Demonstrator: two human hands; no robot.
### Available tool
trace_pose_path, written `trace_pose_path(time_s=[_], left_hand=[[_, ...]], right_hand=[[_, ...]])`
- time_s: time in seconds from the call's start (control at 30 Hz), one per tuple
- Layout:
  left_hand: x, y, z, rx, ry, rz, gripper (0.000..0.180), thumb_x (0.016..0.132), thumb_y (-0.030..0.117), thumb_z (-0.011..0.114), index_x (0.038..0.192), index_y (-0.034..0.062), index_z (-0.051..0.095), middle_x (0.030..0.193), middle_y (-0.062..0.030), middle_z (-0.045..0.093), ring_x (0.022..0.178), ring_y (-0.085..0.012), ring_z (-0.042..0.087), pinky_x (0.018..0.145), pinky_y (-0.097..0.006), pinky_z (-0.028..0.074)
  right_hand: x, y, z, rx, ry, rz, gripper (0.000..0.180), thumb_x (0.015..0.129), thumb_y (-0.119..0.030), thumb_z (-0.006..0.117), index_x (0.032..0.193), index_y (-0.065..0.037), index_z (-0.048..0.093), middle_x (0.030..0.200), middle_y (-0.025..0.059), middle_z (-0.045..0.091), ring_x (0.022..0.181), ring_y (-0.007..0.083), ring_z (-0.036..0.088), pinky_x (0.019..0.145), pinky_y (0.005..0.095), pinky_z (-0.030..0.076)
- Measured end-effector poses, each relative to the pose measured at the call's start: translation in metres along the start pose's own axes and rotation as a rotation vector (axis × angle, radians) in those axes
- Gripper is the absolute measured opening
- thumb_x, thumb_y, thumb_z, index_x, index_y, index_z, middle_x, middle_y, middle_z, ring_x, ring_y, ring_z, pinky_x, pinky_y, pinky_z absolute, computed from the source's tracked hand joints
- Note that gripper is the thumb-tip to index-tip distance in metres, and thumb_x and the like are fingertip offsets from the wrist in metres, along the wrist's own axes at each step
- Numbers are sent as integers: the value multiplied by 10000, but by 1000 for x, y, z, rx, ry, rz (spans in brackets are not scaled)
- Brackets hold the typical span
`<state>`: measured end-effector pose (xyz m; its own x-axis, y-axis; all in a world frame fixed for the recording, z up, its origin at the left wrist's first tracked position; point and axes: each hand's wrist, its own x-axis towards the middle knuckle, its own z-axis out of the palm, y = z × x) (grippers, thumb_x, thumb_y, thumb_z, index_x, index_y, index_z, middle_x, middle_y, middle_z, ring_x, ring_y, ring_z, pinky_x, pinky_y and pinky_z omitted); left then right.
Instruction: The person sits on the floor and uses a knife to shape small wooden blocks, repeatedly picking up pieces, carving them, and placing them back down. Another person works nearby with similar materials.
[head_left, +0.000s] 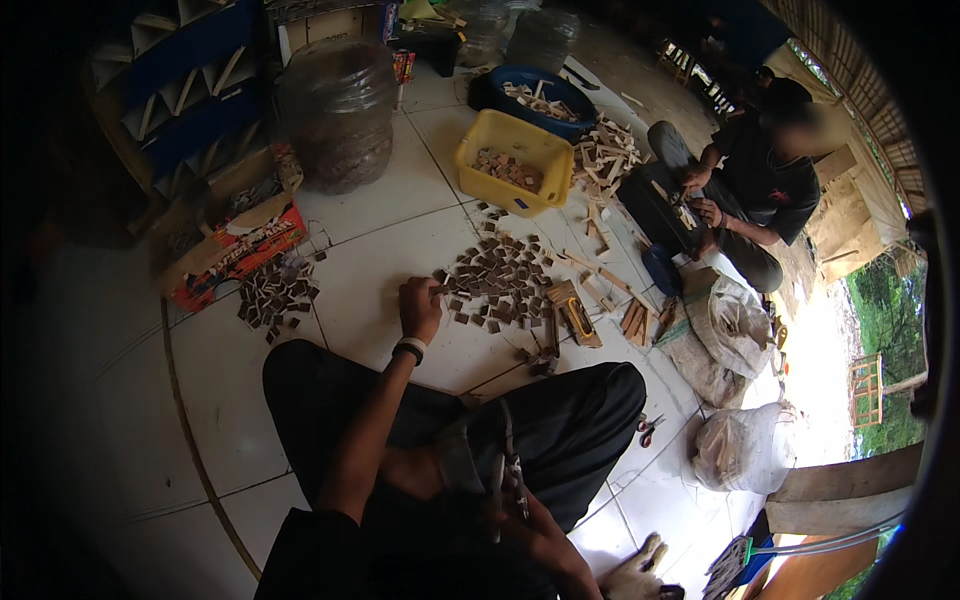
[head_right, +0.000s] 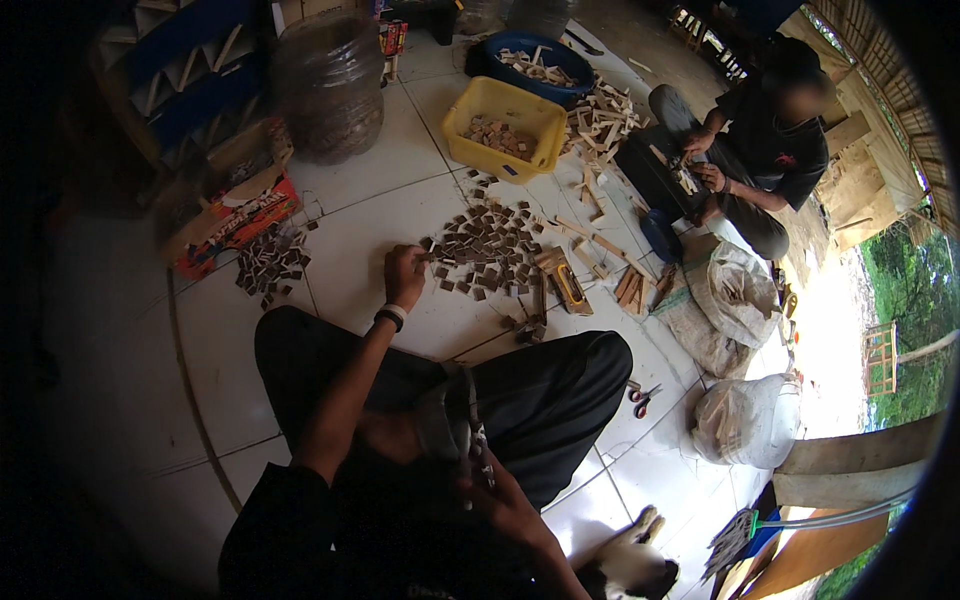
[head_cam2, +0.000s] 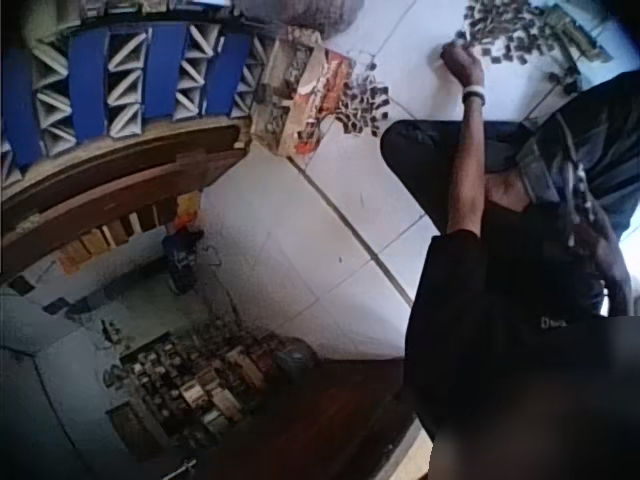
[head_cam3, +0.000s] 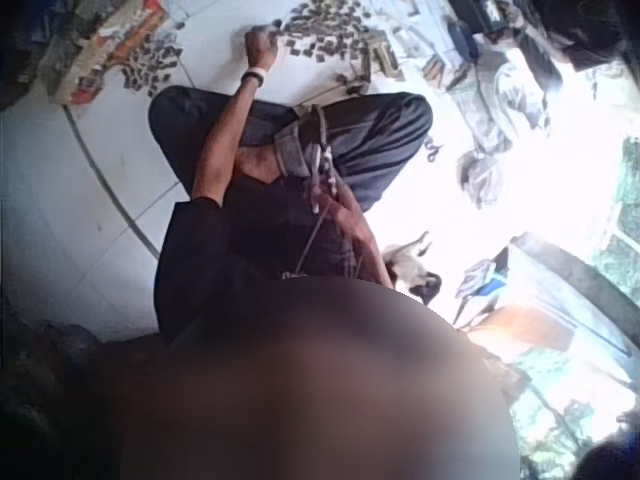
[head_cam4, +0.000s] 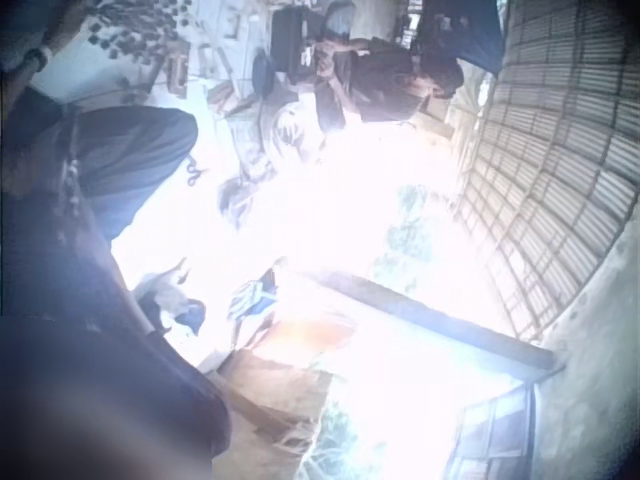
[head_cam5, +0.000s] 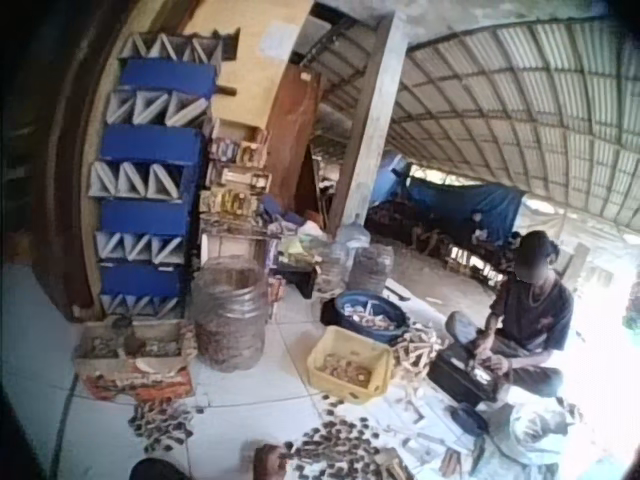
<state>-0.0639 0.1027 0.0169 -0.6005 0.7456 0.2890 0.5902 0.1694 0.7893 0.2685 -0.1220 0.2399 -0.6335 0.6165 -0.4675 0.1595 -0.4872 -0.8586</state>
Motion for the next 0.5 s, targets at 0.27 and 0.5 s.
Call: trace_pose_path(time_s=[0.27, 0.5], left_hand=[[-8, 38, -67, -560, -207, -225, 177, 929, 68, 767, 1088, 13, 712, 1027, -79, 758, 912, -171, 736, 841, -331, 583], [-61, 150, -141, -932, -255, -90, 212, 1033, -5, 629, 1229, -83, 657, 1203, -112, 661, 1111, -183, 695, 1016, -314, 576]], right_hand=[[10, 10, 7, -158, 68, 117, 555, 1104, -183, 568, 1602, -39, 370, 1101, 18, 613, 1011, 124, 584, 932, 306, 490], [32, -48, 5, -410, 229, -261, 724, 1058, -58, 576, 1666, 39, 196, 1668, 183, 373, 1545, 255, 352, 1241, 332, 246]])
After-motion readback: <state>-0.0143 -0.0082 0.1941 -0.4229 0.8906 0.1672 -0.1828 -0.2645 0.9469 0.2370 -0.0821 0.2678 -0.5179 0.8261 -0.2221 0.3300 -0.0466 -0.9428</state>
